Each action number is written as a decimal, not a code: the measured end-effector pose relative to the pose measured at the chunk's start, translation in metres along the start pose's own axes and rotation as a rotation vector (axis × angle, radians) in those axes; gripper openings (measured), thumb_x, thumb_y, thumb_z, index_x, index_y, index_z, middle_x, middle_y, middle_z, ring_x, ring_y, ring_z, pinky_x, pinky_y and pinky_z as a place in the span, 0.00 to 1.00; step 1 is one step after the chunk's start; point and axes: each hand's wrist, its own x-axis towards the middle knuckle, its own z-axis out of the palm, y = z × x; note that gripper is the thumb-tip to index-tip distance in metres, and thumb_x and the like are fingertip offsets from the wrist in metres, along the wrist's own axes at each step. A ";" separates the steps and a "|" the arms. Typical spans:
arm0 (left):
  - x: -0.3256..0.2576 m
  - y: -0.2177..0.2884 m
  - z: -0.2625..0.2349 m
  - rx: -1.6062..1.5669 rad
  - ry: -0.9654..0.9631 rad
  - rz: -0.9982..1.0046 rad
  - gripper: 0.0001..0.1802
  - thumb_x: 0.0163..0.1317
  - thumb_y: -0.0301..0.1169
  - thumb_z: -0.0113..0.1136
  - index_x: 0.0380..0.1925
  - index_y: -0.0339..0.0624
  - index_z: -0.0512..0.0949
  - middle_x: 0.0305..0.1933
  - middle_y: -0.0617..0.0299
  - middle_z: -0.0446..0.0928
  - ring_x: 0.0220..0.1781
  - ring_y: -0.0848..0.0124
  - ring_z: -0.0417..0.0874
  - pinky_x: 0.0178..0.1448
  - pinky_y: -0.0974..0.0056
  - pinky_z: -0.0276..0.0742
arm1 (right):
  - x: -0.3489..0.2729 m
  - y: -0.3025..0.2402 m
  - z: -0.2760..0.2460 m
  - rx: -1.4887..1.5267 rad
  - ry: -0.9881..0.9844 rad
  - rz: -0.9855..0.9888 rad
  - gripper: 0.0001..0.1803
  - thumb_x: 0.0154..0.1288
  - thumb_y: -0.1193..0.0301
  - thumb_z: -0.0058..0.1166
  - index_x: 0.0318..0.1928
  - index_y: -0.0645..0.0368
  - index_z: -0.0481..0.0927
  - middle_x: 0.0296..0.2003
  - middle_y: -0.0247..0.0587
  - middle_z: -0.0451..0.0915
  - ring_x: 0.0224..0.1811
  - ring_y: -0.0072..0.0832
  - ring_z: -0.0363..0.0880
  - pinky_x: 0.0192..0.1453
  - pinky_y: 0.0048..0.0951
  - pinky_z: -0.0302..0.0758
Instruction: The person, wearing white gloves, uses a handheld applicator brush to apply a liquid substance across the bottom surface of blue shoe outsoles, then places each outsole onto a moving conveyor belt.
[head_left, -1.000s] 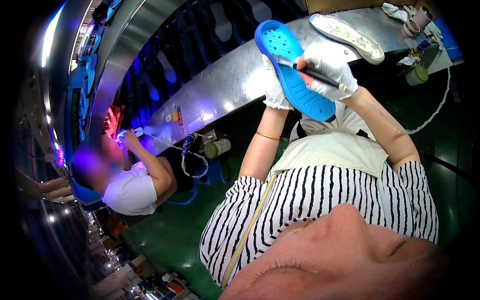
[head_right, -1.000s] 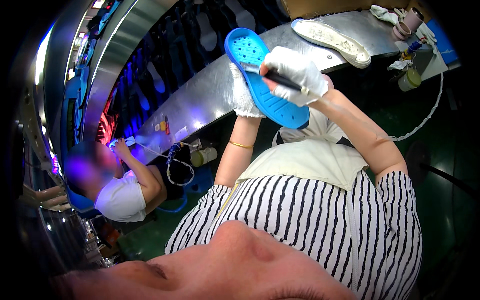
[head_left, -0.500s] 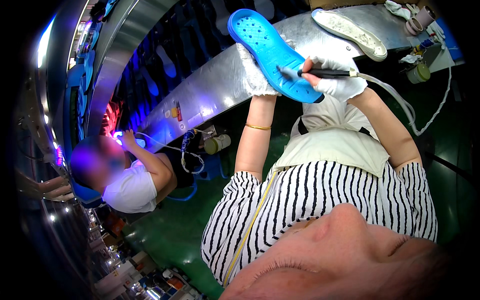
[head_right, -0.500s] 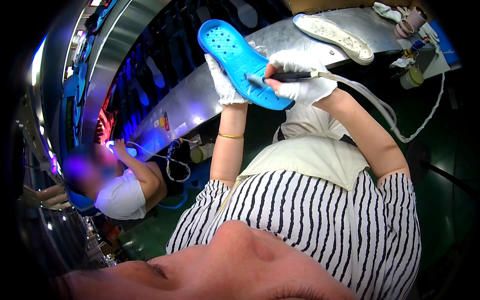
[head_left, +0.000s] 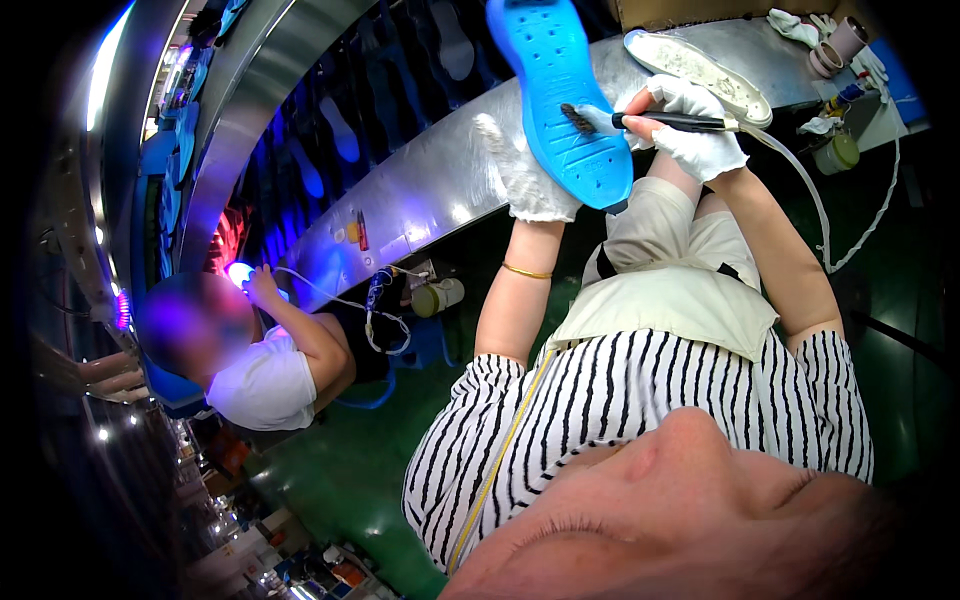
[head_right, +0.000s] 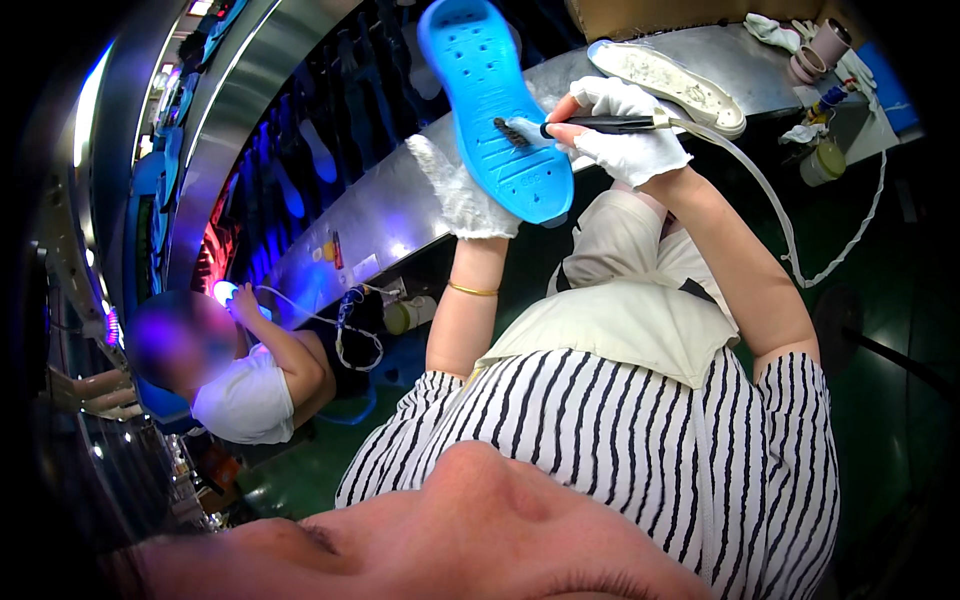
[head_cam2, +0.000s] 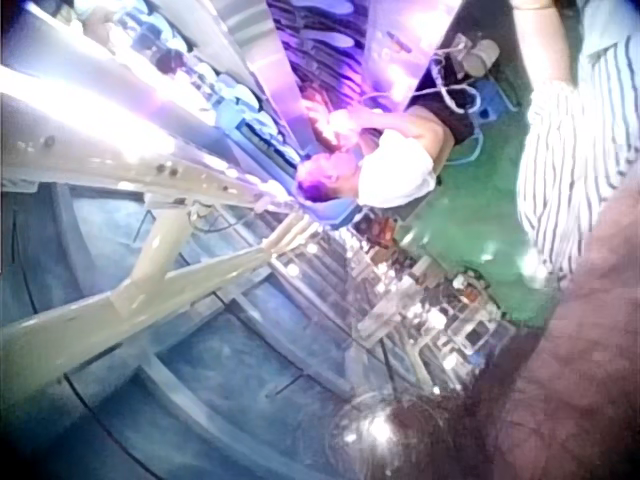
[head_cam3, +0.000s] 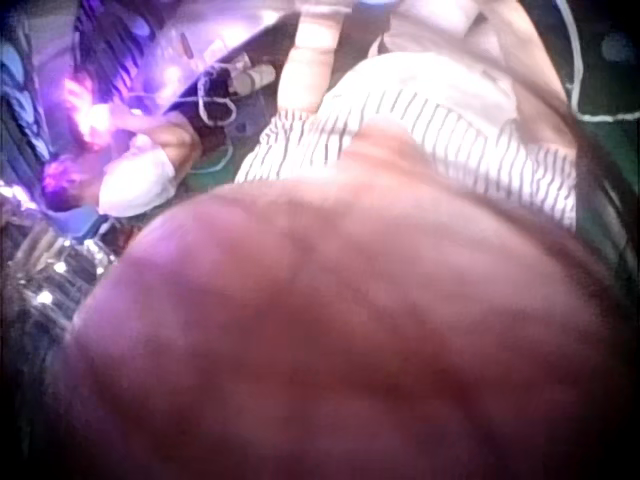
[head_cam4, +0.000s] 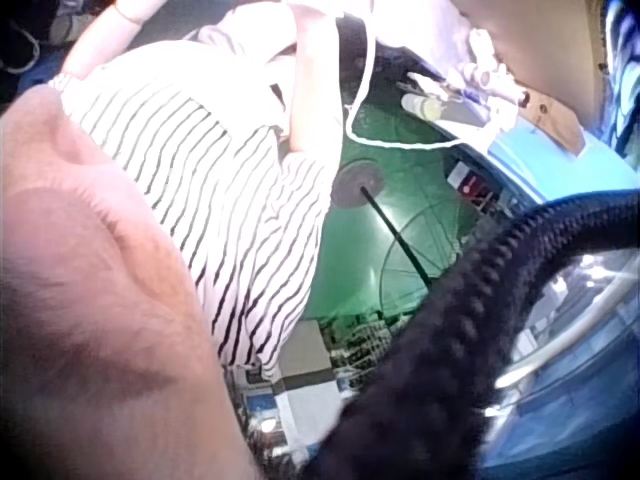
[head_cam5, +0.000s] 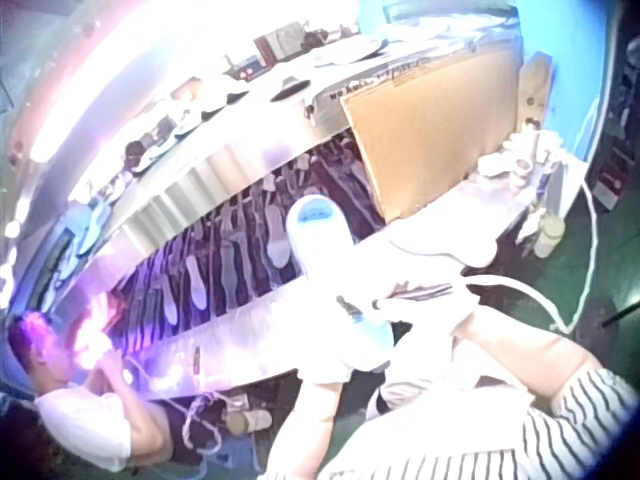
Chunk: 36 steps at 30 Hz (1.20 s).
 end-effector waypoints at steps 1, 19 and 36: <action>0.001 -0.002 -0.005 0.063 0.014 0.018 0.47 0.56 0.68 0.44 0.64 0.42 0.59 0.61 0.55 0.67 0.57 0.60 0.72 0.62 0.54 0.69 | 0.000 0.003 -0.001 -0.013 -0.002 -0.033 0.07 0.57 0.73 0.59 0.34 0.63 0.78 0.28 0.35 0.78 0.29 0.18 0.76 0.34 0.20 0.73; 0.022 0.012 -0.002 0.190 -0.227 0.165 0.44 0.59 0.63 0.44 0.67 0.44 0.54 0.67 0.48 0.59 0.67 0.54 0.63 0.70 0.49 0.58 | -0.022 -0.009 0.035 -0.070 -0.150 -0.245 0.07 0.51 0.79 0.62 0.31 0.61 0.78 0.29 0.36 0.79 0.31 0.25 0.78 0.38 0.24 0.74; 0.033 0.036 -0.004 0.228 -0.160 0.085 0.46 0.57 0.62 0.47 0.67 0.41 0.53 0.68 0.40 0.55 0.67 0.44 0.59 0.69 0.41 0.55 | -0.014 0.004 0.018 0.101 -0.280 -0.076 0.06 0.53 0.81 0.58 0.33 0.61 0.78 0.29 0.36 0.79 0.32 0.21 0.77 0.40 0.23 0.75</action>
